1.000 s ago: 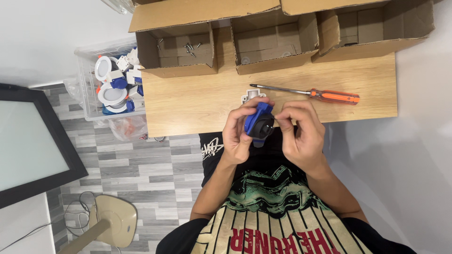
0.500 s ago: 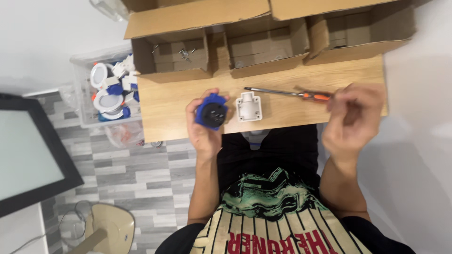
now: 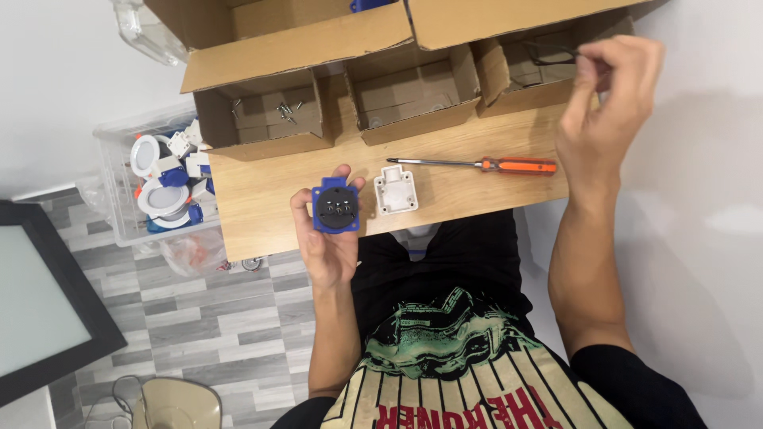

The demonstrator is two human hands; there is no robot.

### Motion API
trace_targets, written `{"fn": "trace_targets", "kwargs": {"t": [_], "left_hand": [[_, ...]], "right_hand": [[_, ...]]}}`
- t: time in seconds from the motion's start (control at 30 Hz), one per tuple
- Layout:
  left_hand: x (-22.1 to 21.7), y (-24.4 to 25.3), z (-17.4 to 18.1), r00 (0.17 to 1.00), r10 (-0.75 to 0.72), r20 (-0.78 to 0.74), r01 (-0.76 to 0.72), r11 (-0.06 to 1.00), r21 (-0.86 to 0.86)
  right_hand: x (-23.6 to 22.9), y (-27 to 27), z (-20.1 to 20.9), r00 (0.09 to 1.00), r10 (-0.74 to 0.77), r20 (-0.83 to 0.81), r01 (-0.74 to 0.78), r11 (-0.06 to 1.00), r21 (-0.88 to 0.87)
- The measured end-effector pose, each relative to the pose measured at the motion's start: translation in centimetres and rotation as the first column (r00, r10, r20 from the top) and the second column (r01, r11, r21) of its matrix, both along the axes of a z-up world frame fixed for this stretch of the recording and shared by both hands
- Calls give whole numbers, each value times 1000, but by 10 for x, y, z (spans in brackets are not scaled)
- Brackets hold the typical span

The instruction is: The person assembles small white and blue plastic electrical components on a wooden table. Using a screwdriver, they tighten screws into the components, occasionally picking up additional parts from a nearby container and placing finished pieces into cardboard boxes.

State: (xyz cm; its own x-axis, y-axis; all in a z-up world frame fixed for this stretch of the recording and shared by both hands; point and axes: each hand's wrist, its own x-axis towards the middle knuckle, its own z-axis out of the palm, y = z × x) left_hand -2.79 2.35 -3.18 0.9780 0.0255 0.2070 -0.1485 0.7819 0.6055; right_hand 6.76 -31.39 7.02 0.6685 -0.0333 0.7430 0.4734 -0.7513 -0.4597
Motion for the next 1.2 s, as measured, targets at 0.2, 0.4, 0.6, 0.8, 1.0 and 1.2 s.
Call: {"fn": "trace_targets", "kwargs": {"t": [0.2,0.4,0.6,0.8,1.0,1.2], "left_hand": [[-3,8,-14,990,-126,67,133,984,-117],[3,7,-9,996,-94,11,95,987,-130],[14,4,-14,997,-69,-22,63,975,-212],[25,-4,-9,984,-180,12,177,944,-277],[25,-11,5,974,-226,34,228,951,-210],[30,-21,3,989,-147,0,147,988,-49]], "right_hand": [[10,-6,-3,997,-71,-12,69,991,-114],[-14,4,-25,1000,29,-6,-29,995,-91],[-36,34,-60,976,187,-112,-206,961,-185],[-43,47,-82,976,93,-195,-163,911,-378],[-50,41,-100,986,44,-162,-106,912,-396],[-66,30,-107,982,39,-185,-108,919,-379]]}}
